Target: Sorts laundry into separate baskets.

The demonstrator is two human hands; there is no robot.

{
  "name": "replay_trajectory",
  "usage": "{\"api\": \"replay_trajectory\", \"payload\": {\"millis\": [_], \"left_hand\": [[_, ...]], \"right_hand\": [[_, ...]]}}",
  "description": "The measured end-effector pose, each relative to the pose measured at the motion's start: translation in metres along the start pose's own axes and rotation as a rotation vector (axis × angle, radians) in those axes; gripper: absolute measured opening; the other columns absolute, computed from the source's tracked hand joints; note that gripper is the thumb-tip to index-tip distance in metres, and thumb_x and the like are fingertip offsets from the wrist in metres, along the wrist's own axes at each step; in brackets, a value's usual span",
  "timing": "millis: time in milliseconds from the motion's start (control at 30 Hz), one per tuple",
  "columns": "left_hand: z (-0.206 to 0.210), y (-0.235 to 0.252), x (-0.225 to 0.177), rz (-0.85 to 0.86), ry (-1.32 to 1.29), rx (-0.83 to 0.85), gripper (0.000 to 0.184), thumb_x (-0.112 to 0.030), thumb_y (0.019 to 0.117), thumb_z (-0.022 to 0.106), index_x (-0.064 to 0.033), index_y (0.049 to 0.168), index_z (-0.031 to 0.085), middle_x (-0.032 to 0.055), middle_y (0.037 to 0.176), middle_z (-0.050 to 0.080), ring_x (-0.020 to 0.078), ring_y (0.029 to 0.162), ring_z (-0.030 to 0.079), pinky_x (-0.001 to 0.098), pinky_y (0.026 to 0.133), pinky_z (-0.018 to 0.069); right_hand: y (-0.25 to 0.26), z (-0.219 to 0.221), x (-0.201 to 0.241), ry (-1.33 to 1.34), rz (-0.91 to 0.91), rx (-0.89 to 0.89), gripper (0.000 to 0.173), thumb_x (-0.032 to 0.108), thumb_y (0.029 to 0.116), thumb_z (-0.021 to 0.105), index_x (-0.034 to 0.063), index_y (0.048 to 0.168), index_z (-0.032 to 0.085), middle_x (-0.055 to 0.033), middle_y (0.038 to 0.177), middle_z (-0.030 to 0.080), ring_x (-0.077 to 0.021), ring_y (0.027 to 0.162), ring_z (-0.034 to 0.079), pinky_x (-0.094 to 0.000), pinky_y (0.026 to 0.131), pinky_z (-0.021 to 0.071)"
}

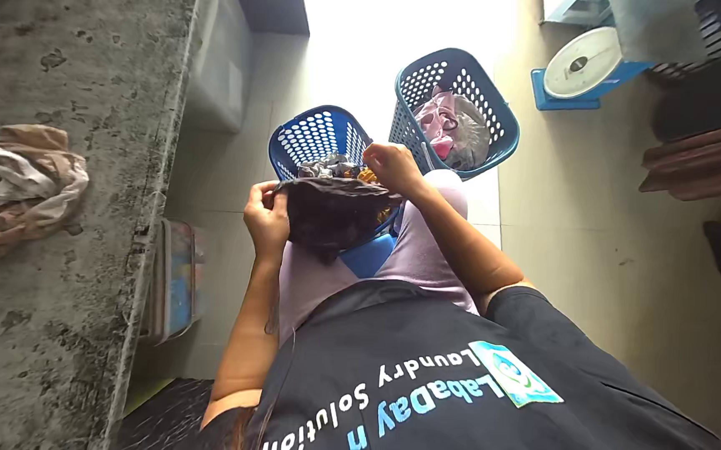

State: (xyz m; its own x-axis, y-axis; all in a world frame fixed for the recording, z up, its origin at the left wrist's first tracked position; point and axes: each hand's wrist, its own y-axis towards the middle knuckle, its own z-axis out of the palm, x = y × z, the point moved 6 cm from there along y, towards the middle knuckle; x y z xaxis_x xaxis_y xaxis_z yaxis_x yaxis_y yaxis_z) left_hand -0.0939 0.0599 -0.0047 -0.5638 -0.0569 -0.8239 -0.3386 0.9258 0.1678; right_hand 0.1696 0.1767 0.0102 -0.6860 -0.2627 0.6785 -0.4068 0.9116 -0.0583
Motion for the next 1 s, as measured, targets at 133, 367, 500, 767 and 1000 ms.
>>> {"api": "replay_trajectory", "payload": {"millis": [133,367,500,767,1000], "left_hand": [[0.018,-0.022,0.074,-0.019,0.4,0.075,0.028,-0.017,0.0982,0.06,0.0013,0.117,0.069,0.0223,0.113,0.071,0.0366,0.106,0.07,0.0557,0.093,0.0546],[0.019,-0.03,0.116,-0.106,0.528,-0.097,0.029,-0.021,0.0936,0.059,0.0031,0.103,0.072,0.0206,0.098,0.072,0.0327,0.095,0.07,0.0493,0.086,0.0536],[0.028,-0.018,0.111,-0.074,0.592,-0.082,0.033,-0.024,0.0927,0.056,0.0041,0.099,0.072,0.0223,0.094,0.071,0.0355,0.091,0.07,0.0509,0.081,0.0534],[0.035,-0.011,0.111,-0.073,0.593,-0.079,0.034,-0.025,0.091,0.055,0.0041,0.098,0.072,0.0219,0.094,0.072,0.035,0.09,0.07,0.0493,0.08,0.053],[0.028,-0.018,0.114,-0.09,0.521,-0.082,0.031,-0.023,0.0902,0.059,0.0035,0.1,0.072,0.0218,0.098,0.072,0.0378,0.092,0.07,0.0568,0.08,0.0534]], "right_hand": [[0.062,-0.024,-0.086,-0.163,0.287,0.09,0.033,0.026,0.1016,0.059,0.0047,0.125,0.068,-0.0233,0.121,0.068,-0.0436,0.118,0.063,-0.0654,0.1,0.0475],[0.094,-0.032,-0.306,0.057,1.026,-0.187,0.058,0.029,0.0952,0.066,-0.0085,0.137,0.055,-0.0314,0.143,0.053,-0.0447,0.136,0.051,-0.0616,0.109,0.0427],[0.102,-0.015,-0.38,0.108,1.226,-0.395,0.115,0.06,0.0856,0.074,-0.0031,0.161,0.015,-0.0315,0.159,0.033,-0.0424,0.146,0.038,-0.0516,0.117,0.0359],[0.164,-0.045,-0.368,0.11,0.961,-0.287,0.043,0.016,0.0918,0.066,-0.0021,0.131,0.065,-0.0281,0.14,0.057,-0.042,0.134,0.052,-0.0617,0.108,0.0431],[0.169,-0.142,-0.21,1.123,-0.005,-0.438,0.03,-0.002,0.0949,0.044,0.0072,0.119,0.058,-0.0032,0.102,0.07,-0.0148,0.092,0.069,-0.0389,0.081,0.0595]]}}
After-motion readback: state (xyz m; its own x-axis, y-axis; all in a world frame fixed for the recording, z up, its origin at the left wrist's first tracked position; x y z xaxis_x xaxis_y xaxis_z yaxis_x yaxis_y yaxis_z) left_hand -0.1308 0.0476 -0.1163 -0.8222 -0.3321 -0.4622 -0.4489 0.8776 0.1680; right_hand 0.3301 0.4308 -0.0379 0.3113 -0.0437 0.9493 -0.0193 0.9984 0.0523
